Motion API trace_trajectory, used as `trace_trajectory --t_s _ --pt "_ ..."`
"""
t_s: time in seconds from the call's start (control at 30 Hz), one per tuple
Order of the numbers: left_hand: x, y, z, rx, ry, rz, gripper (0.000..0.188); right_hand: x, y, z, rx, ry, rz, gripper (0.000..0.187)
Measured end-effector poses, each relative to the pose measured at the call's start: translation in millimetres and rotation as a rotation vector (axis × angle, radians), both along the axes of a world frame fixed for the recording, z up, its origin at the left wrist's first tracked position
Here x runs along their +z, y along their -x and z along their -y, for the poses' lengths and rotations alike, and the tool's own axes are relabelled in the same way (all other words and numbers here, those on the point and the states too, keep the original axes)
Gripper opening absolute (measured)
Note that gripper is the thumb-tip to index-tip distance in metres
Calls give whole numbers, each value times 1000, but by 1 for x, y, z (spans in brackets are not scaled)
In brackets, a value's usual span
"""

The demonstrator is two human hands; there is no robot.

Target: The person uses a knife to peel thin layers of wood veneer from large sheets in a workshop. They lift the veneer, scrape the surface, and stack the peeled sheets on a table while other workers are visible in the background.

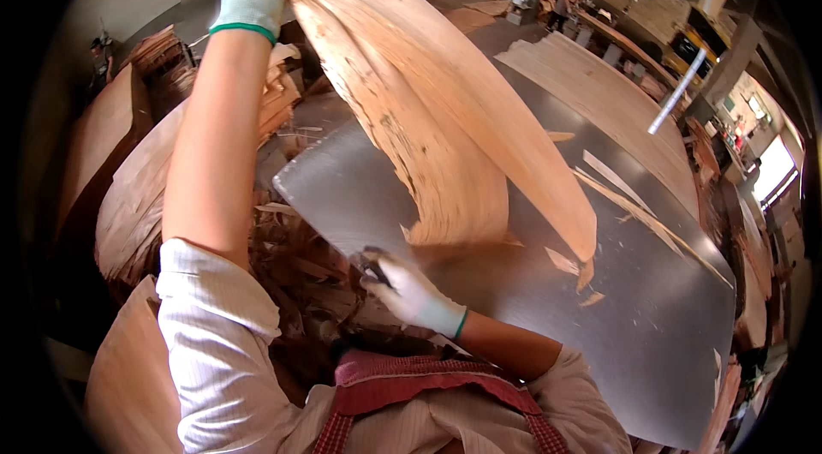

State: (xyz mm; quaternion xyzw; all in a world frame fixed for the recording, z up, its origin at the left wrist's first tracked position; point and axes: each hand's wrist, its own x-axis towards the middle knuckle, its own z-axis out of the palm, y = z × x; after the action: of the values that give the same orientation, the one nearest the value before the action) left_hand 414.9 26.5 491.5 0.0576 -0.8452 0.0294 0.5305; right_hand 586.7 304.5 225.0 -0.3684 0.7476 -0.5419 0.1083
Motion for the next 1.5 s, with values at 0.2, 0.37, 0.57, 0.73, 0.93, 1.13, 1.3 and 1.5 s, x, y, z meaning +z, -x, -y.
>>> trace_trajectory --t_s 0.2,0.37,0.57,0.73,0.93,1.13,1.3,1.5 --pt "16 -36 223 267 24 -51 18 -69 86 178 -259 103 -22 42" --pt "0 -58 368 324 -26 -130 20 -43 204 298 -444 337 -19 37" --pt "-44 -50 568 56 -295 -250 35 56 335 426 -428 412 -92 37" --pt "-60 -43 669 -45 -345 -197 19 105 442 524 -377 434 -135 37" --pt "-76 -21 769 19 -305 -276 20 135 563 645 -309 390 -137 38" --pt "-158 21 815 -632 -1335 -678 18 111 650 742 -157 65 -79 38" --pt "-330 51 936 -593 -1611 -799 14 -3 658 804 210 -681 83 39" --pt "-547 15 1046 -225 -1618 -749 13 -190 609 766 531 -1114 282 25"
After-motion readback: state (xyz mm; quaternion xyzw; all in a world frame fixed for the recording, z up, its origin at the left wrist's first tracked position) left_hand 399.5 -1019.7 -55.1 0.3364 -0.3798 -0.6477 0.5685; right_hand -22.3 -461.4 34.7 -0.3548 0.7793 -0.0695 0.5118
